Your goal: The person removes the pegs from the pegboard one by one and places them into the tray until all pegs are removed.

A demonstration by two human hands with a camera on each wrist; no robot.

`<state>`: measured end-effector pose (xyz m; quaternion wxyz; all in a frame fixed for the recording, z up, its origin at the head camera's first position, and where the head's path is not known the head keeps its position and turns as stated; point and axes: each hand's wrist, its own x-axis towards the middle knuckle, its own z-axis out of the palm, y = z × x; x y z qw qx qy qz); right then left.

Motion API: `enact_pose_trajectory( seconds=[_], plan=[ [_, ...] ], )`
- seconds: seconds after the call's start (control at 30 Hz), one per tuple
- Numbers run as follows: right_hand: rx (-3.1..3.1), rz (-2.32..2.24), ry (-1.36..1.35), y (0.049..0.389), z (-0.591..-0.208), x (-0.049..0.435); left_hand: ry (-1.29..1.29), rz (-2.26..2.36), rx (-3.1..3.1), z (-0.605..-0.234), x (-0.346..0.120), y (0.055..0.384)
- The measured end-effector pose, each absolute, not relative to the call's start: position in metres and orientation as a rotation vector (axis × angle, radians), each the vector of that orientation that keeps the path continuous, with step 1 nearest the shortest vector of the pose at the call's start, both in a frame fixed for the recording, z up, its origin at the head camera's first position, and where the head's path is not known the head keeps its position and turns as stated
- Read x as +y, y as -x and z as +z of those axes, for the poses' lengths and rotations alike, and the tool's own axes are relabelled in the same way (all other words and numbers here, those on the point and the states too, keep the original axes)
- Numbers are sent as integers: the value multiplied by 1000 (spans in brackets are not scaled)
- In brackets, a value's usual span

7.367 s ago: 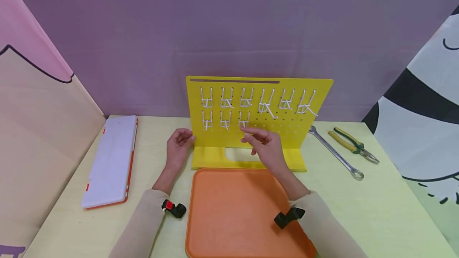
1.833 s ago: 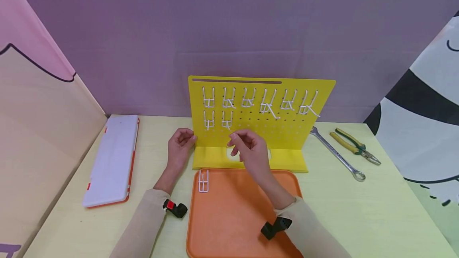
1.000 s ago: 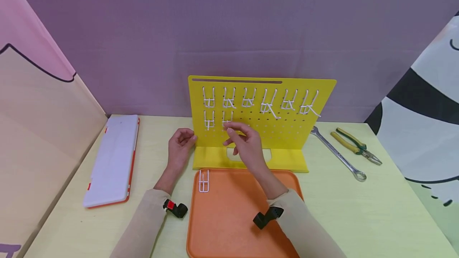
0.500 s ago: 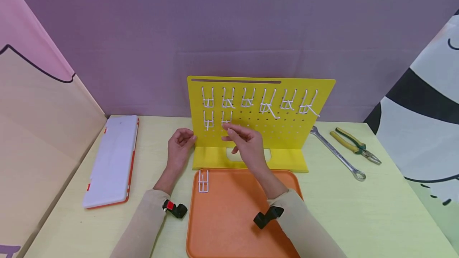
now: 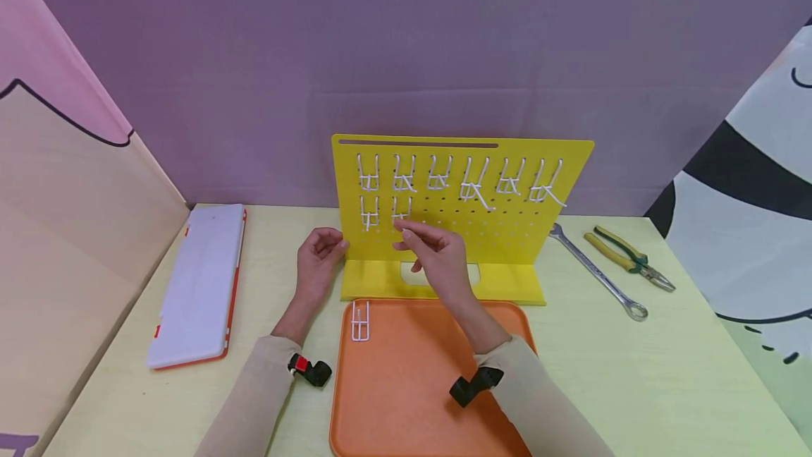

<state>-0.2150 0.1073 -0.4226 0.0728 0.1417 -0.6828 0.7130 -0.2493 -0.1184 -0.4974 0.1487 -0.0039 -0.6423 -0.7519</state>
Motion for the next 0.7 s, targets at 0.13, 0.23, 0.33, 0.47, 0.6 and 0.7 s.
enact_pose_trajectory(
  seconds=[0.13,0.23,0.33,0.47,0.6,0.7],
  plan=[
    [-2038,2144,-426,213,-421,106,11,-2167,-1839,-498,-118,250],
    [-2033,2145,-425,211,-419,106,14,-2164,-1844,-498,-118,250],
    [-2033,2143,-425,210,-418,107,16,-2160,-1848,-498,-118,250],
    [-2045,2132,-435,208,-417,107,20,-2161,-1843,-499,-119,250],
    [-2073,2100,-439,205,-415,108,24,-2156,-1849,-499,-119,250],
    [-2095,2070,-431,201,-413,110,25,-2150,-1860,-498,-119,249]
  ],
)
